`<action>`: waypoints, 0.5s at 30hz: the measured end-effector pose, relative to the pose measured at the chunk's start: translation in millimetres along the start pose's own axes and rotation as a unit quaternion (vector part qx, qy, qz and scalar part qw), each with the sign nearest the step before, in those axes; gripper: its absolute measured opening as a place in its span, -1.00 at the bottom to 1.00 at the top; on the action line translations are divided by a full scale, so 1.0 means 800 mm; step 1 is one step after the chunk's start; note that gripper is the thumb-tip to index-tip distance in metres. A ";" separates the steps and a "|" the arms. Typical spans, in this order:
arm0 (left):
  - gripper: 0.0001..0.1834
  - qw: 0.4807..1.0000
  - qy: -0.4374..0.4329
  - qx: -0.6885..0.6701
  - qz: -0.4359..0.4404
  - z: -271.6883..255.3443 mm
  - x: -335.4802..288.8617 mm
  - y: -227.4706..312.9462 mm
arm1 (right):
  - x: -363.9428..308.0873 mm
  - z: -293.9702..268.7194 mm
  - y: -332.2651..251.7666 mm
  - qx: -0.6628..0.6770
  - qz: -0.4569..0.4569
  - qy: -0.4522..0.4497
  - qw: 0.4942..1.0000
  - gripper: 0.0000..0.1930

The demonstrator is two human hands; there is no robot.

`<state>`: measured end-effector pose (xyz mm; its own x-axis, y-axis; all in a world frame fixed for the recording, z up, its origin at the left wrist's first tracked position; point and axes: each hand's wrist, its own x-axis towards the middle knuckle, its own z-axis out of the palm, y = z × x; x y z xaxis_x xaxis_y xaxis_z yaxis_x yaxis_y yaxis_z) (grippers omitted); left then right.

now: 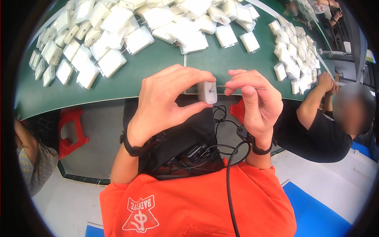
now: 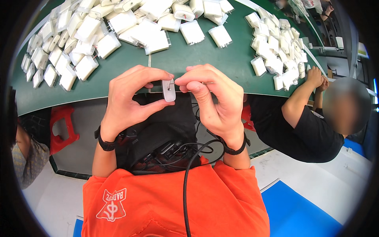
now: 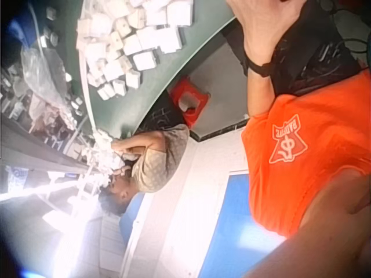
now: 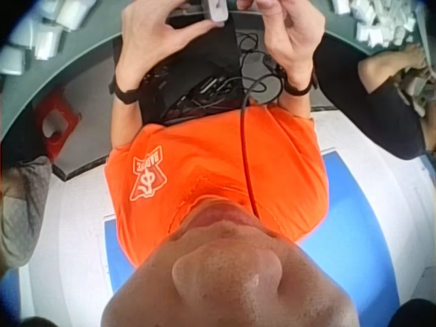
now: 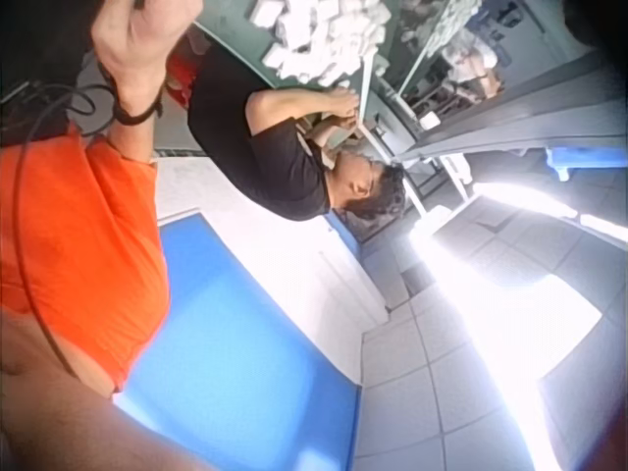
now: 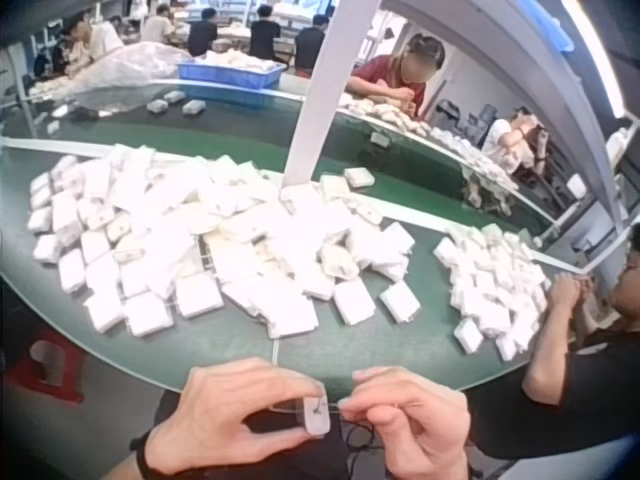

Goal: Inspecting and cleaning small electronic components on a factory assembly line.

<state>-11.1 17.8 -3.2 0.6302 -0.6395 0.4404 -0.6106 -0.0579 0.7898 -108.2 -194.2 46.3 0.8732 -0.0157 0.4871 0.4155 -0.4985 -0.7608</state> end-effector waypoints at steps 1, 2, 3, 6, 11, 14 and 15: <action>-0.49 1.000 -0.004 0.001 -0.004 0.000 0.000 0.000 | -0.001 0.001 0.000 0.000 0.000 0.000 1.000 -0.88; -0.49 1.000 -0.004 0.001 -0.002 0.000 0.000 -0.001 | -0.001 0.002 0.000 -0.005 0.001 0.000 1.000 -0.89; -0.49 1.000 0.000 0.000 0.003 0.000 0.000 -0.001 | -0.002 0.002 0.000 -0.010 0.001 0.001 1.000 -0.89; -0.48 1.000 -0.002 0.003 0.004 0.000 0.000 -0.001 | -0.003 0.004 0.000 -0.015 0.005 -0.006 1.000 -0.90; -0.49 1.000 -0.003 0.000 0.002 0.000 0.001 0.000 | -0.003 0.003 0.000 -0.013 -0.003 0.007 1.000 -0.91; -0.49 1.000 -0.006 -0.002 0.001 -0.001 0.000 0.000 | -0.004 0.002 -0.002 -0.016 0.004 -0.009 1.000 -0.85; -0.48 1.000 -0.004 -0.004 0.004 -0.001 0.000 -0.001 | -0.004 0.003 -0.003 -0.019 0.009 -0.022 1.000 -0.77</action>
<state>-10.1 18.6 -2.9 0.6220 -0.6457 0.4429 -0.6109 -0.0464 0.7904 -111.7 -191.3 45.3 0.8914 0.0130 0.4530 0.3902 -0.5305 -0.7525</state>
